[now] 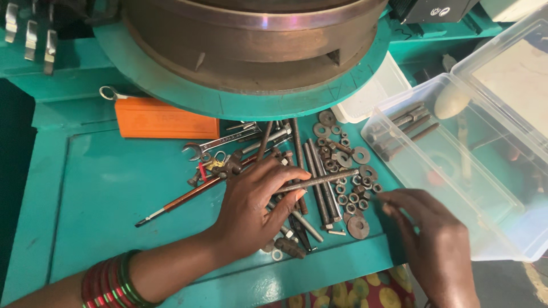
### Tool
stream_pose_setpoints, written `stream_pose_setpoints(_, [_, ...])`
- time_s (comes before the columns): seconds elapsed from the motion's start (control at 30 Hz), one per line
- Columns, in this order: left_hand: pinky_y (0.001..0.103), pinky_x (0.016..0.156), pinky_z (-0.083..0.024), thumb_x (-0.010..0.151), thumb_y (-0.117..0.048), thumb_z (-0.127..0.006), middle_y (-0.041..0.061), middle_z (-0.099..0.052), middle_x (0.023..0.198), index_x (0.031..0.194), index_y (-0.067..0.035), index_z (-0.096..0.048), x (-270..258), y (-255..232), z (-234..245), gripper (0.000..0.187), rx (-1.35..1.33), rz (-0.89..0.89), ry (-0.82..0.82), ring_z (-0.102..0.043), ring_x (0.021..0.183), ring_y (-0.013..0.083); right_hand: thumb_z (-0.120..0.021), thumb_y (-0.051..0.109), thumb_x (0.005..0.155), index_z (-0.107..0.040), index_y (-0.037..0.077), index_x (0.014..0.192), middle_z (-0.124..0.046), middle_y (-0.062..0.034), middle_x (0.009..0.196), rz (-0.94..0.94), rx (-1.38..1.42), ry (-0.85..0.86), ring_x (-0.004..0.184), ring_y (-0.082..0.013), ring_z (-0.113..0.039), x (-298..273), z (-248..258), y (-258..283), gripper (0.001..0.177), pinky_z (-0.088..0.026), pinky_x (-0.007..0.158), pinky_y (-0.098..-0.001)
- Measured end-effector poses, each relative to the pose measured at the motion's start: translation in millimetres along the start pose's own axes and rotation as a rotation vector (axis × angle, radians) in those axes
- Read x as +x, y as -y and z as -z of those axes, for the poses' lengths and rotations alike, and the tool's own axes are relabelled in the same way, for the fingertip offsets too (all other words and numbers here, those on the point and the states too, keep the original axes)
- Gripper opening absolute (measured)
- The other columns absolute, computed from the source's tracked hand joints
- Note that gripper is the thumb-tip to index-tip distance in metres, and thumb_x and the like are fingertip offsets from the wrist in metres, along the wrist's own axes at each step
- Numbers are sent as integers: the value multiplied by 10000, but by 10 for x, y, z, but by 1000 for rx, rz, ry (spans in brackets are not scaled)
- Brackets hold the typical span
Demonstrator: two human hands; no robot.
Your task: The person twists a nut onto a long threaded bolt by hand and then selects another nut and washer from a pile of metal hardware.
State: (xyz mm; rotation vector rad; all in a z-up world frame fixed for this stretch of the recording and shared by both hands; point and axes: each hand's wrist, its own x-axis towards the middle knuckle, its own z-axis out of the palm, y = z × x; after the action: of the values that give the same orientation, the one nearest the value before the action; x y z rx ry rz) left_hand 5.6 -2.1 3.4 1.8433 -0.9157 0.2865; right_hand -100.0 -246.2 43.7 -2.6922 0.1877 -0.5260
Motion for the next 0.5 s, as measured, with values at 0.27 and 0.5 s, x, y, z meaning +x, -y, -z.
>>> stream_pose_setpoints(0.27, [364,708,-452,984,-182,-699,51,-647,902,1150,-88,-690,-4,1,6,191,-35,7,2,-629,802,205,-744,128,819,-779,109,1038,-759,-97,1012,32,-4,82,864,-290,-740,20,20,-26,223,-575,750,-395])
stream_pose_setpoints(0.5, [390,720,-450,969,-173,-704,54,-652,902,1141,-80,-690,-1,9,0,195,6,-35,-10,-633,819,217,-682,39,962,-749,97,1128,-748,-102,1119,-57,0,-154,942,-280,-745,-42,8,-57,188,-570,801,-381])
